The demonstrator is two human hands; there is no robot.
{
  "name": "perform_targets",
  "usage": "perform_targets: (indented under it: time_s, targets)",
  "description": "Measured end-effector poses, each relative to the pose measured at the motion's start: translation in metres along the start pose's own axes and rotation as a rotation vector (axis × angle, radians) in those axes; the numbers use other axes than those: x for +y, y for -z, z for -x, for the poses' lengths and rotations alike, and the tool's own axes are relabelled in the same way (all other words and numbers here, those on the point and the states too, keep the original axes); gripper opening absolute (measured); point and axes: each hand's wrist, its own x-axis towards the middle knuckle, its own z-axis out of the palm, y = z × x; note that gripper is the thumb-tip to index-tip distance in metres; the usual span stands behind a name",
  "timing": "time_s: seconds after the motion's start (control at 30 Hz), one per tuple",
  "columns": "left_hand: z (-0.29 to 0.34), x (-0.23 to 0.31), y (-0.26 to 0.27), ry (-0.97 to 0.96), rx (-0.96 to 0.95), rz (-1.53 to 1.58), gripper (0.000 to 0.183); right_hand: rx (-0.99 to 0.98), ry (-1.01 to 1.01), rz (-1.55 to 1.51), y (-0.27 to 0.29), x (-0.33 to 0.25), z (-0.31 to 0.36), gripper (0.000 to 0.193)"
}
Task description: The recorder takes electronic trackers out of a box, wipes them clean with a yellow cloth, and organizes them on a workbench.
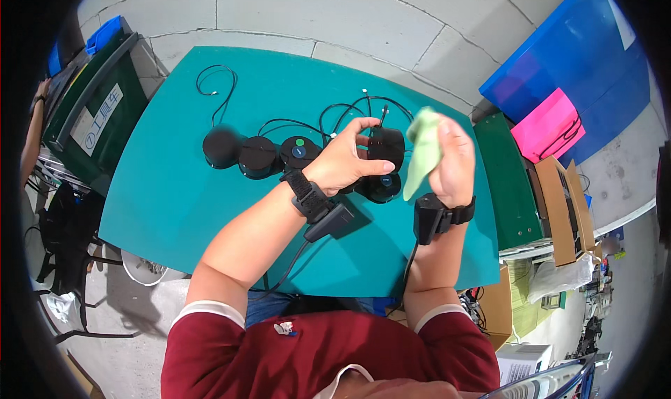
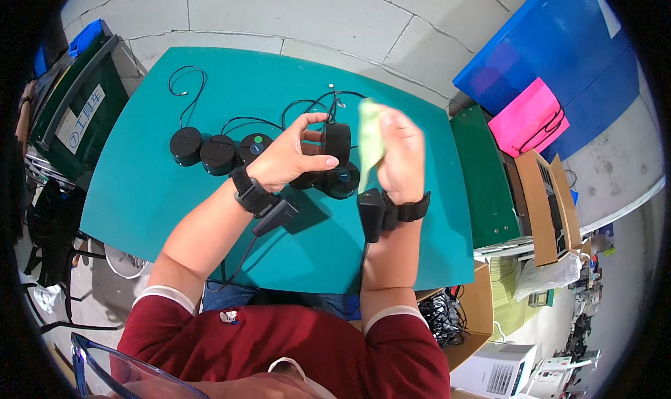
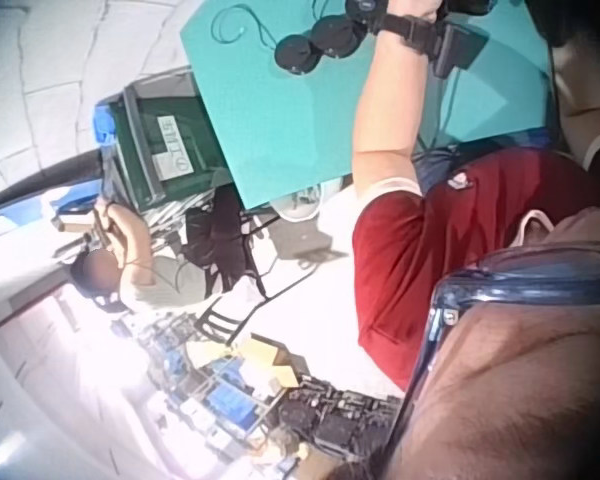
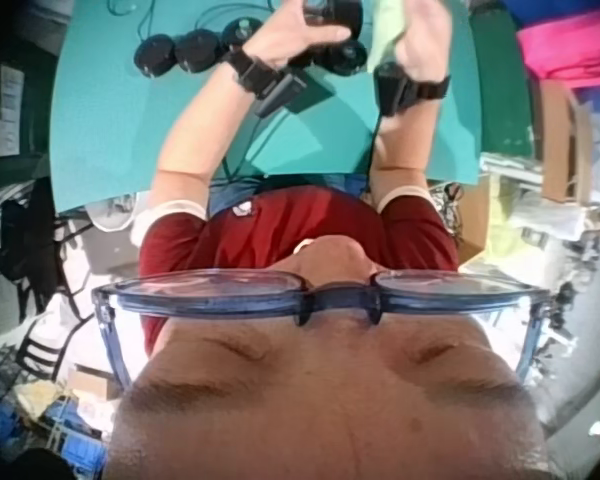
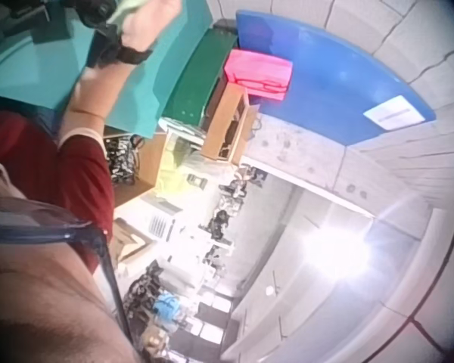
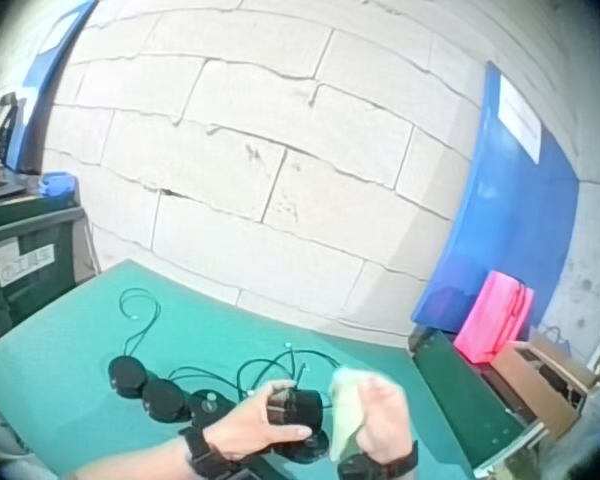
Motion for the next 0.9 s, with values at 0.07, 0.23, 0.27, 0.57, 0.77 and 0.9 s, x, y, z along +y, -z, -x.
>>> perform_targets:
  time_s: [0.07, 0.23, 0.27, 0.57, 0.77, 0.9]
  targets:
    - [-0.003, -0.003, 0.001, -0.057, -0.018, -0.003, 0.078, -0.234, -0.114, 0.096, -0.005, -0.005, 0.004, 0.033]
    - [-0.004, -0.001, 0.005, 0.048, -0.065, 0.436, 0.065, -0.207, 0.198, 0.500, -0.016, -0.006, 0.001, 0.033]
    - [-0.003, 0.001, 0.004, 0.054, -0.069, 0.468, 0.055, -0.213, 0.348, 0.615, -0.019, -0.003, 0.000, 0.033]
    - [0.005, 0.009, -0.004, -0.045, -0.158, 0.515, 0.050, -0.210, 0.394, 0.668, -0.040, 0.013, 0.004, 0.048]
    - [0.006, -0.002, -0.013, -0.037, -0.037, 0.250, 0.062, -0.274, 0.140, 0.411, -0.040, 0.002, 0.012, 0.060]
    - [0.001, -0.013, -0.009, -0.013, -0.022, 0.287, 0.062, -0.380, 0.255, 0.408, -0.039, -0.005, 0.014, 0.070]
